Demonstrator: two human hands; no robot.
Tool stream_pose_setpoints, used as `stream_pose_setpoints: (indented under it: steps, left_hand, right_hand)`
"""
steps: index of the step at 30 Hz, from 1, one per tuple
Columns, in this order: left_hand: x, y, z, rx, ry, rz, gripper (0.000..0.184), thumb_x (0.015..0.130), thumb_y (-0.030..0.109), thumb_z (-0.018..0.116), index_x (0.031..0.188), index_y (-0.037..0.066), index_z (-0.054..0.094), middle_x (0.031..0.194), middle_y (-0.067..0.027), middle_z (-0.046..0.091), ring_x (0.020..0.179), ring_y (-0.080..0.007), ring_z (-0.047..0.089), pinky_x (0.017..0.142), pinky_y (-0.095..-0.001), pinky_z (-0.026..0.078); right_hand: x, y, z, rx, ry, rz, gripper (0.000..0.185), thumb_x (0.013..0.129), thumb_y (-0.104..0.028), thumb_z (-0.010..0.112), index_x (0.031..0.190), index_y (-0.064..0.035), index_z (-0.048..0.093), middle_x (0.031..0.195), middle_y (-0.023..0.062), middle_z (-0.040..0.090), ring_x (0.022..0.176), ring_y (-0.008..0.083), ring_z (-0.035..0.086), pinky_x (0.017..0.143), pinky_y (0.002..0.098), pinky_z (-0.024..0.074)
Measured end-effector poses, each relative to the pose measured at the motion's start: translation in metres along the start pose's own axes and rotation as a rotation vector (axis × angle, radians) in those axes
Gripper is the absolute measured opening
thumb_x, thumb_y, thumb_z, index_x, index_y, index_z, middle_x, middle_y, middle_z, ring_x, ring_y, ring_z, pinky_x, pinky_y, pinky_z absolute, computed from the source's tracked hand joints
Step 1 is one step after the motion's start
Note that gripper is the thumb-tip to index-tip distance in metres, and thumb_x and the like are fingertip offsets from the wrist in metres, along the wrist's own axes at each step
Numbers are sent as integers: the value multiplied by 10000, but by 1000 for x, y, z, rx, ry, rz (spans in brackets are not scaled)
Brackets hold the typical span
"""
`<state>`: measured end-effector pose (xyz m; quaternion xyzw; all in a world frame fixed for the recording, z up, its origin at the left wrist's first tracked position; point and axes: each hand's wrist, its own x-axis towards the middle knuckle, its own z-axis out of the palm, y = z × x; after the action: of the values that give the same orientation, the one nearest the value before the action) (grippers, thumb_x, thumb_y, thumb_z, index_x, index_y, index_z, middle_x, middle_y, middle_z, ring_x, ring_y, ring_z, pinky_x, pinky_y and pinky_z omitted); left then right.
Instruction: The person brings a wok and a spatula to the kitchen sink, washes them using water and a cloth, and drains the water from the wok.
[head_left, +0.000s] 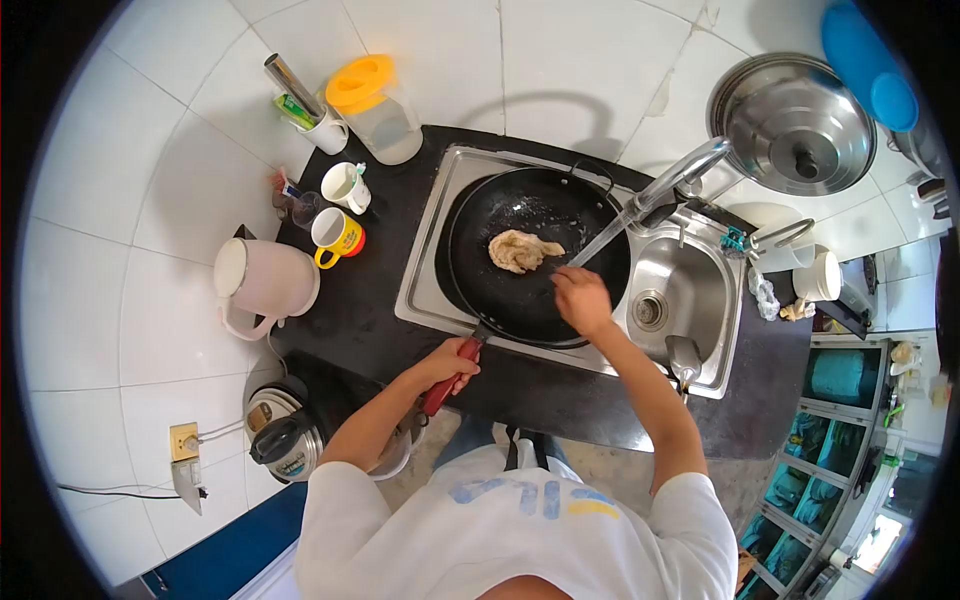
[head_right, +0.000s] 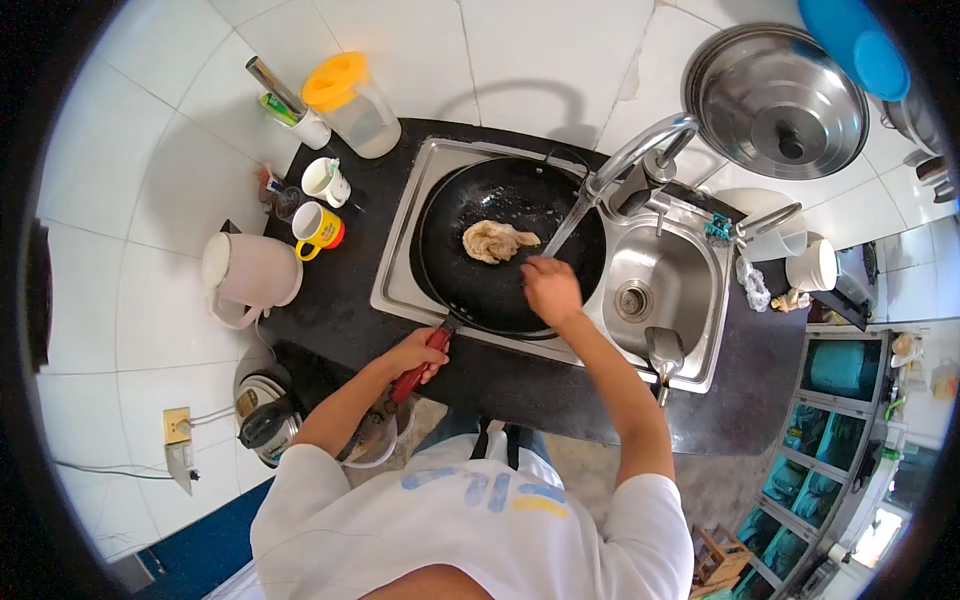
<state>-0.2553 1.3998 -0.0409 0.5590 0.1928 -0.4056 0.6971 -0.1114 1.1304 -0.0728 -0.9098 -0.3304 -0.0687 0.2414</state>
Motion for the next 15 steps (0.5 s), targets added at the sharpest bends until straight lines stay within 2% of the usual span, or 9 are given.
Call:
stream_pose_setpoints:
  steps: [2,5,6,9,10,13,14,15]
  left_hand:
    - [0,0,2,18,12,-8,211,767,-8,633,887,39,465,573,-53,504,400,-142,495,365,-288,416]
    - [3,0,1,42,22,8,216,760,-9,641,884,40,471,573,-52,504,401,-146,499,364,-291,417]
    - [4,-2,1,41,21,14,219,758,-9,643,885,42,472,572,-52,503,402,-146,500,365,-291,417]
    - [6,-5,-4,48,5,17,204,759,-7,640,870,39,475,572,-55,509,407,-149,505,365,-292,419]
    - [7,-5,-5,51,-1,18,197,761,-7,637,867,36,476,572,-57,510,408,-149,506,365,-292,419]
    - [3,-2,-3,41,-13,34,180,763,-9,628,857,29,479,573,-63,515,408,-152,508,364,-294,421]
    - [2,-1,-2,35,-15,43,175,763,-10,625,855,26,480,573,-65,517,408,-153,508,364,-296,421]
    - [2,-1,-2,40,-11,45,175,762,-9,624,854,24,480,574,-66,516,407,-155,508,363,-296,420]
  right_hand:
    - [29,-9,31,35,-105,112,472,727,-77,681,1183,-76,560,1276,108,526,1151,300,518,956,413,435]
    - [62,-8,73,-89,-44,199,479,717,-99,701,1176,-66,567,1292,127,512,1171,307,507,944,410,451]
    - [62,-5,91,-148,-28,197,370,752,-138,676,1105,-70,591,1233,125,555,1137,312,535,919,420,460]
    - [59,-8,104,-322,-278,89,241,806,-200,629,1012,-76,604,1131,104,615,1063,327,578,864,434,481]
    - [51,-8,104,-324,-223,-13,222,840,-273,585,936,-74,609,973,107,656,941,319,629,791,441,501]
    - [37,-17,54,-11,-405,121,284,830,-315,601,904,-41,612,905,145,661,876,313,647,758,437,507]
    - [44,-30,18,67,-549,302,362,830,-329,581,1040,-39,640,944,218,658,901,328,658,759,422,517]
    - [36,-5,30,249,-496,406,373,834,-329,575,1047,-30,639,958,213,661,915,319,659,758,421,515]
